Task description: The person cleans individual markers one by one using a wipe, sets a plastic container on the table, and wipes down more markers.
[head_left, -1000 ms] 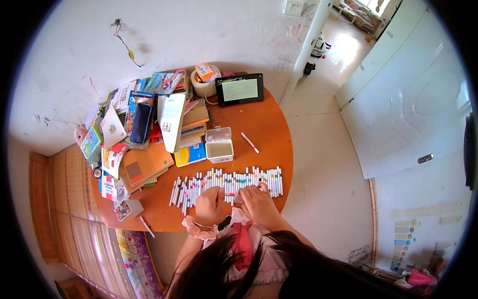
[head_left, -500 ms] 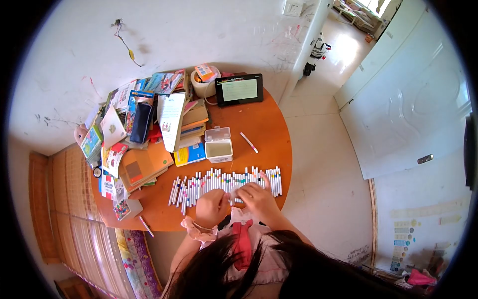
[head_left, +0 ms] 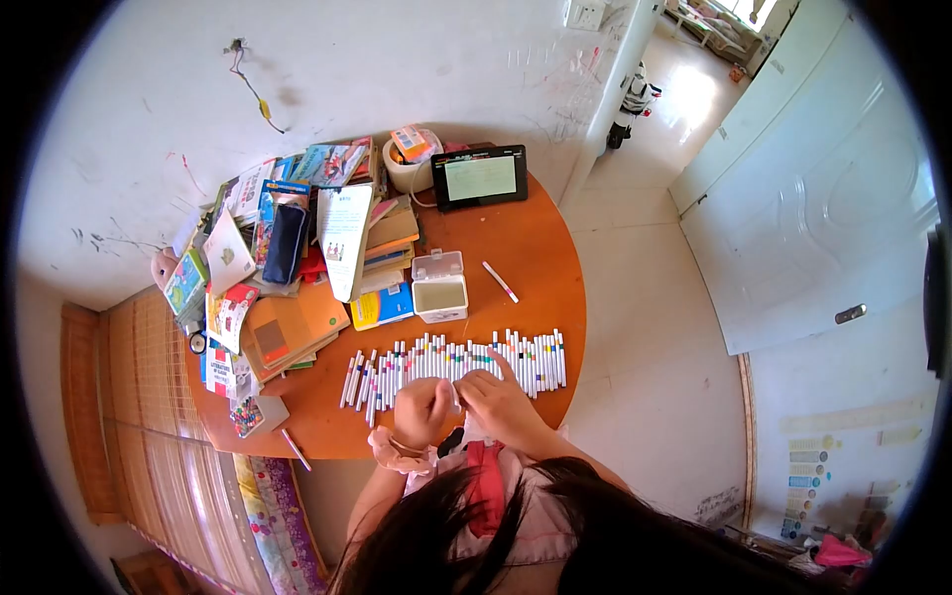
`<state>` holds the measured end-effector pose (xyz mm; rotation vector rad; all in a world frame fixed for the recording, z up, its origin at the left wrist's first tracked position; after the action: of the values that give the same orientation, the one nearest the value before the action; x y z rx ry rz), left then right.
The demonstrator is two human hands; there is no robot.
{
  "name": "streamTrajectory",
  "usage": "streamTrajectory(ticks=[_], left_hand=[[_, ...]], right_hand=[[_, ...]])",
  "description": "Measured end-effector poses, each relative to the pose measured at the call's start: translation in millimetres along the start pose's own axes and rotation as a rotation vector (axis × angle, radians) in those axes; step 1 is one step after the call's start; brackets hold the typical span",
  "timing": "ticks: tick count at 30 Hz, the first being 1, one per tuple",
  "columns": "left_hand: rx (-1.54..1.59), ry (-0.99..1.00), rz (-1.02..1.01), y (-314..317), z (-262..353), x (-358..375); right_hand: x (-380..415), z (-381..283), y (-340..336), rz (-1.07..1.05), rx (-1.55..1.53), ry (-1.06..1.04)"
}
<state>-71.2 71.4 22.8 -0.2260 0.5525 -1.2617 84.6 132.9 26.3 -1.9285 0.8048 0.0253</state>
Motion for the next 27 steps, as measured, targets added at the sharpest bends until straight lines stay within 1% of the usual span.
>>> streamTrajectory(ticks=[1,3,4,5,7,8,9,11,13,15,16,17,19,20,21,22,23,24,25,27], left_hand=[[0.000,0.002,-0.001,-3,-5,3],[0.004,-0.139,0.202,-10,-17,13],[0.023,-0.168,0.231,-14,-15,12],[0.025,-0.168,0.230,-13,-13,11],[0.009,-0.129,0.096,-9,-9,6],[-0.082,-0.074,0.060,-3,-8,5],[-0.082,-0.075,0.060,3,-4,4],[0.044,-0.112,-0.039,13,3,1],[0.014,-0.098,-0.026,8,1,0],[0.083,-0.188,0.164,2,-9,2],[0.091,-0.178,0.210,-6,1,-2],[0.093,-0.177,0.212,-8,-2,-2],[0.061,-0.150,0.238,-13,-7,-1],[0.032,-0.159,0.181,-13,-8,-2],[0.032,-0.159,0.181,-8,-12,0],[0.050,-0.143,0.085,1,-11,-2],[0.067,-0.125,-0.011,8,-8,-5],[-0.002,-0.107,-0.075,13,-2,-4],[-0.004,-0.105,-0.074,10,3,-5],[-0.025,-0.112,0.028,7,7,-5]], right_hand=[[-1,2,0,0.049,-0.020,0.008],[3,12,-1,0.030,0.004,0.043],[5,15,-2,0.018,0.026,0.058],[6,17,-2,0.005,0.048,0.070],[8,13,1,0.008,0.043,0.068],[7,9,2,-0.019,-0.013,0.045],[6,5,3,-0.046,-0.069,0.022],[5,3,4,-0.018,-0.068,-0.001],[5,8,3,-0.011,-0.091,0.022],[9,15,4,-0.006,-0.050,0.013],[11,18,5,-0.025,-0.003,0.051],[12,21,5,-0.044,0.045,0.087],[12,23,5,-0.075,0.057,0.088],[10,19,3,-0.039,0.044,0.062],[8,15,2,-0.003,0.030,0.037],[7,11,2,-0.003,0.030,0.037],[4,5,3,0.021,-0.032,0.017],[2,3,4,0.045,-0.095,-0.004],[2,4,4,0.048,-0.095,-0.007],[5,12,5,-0.048,-0.149,0.049]])
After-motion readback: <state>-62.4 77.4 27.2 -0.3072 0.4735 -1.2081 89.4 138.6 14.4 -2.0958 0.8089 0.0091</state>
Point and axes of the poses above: each hand's wrist, its own x-axis away from the middle knuckle, its own y-axis out of the palm, z = x × y, the point moved 1 cm from there along -x, towards the middle knuckle, and after that the axes turned 1 degree about -z, right-handed, at the moved point
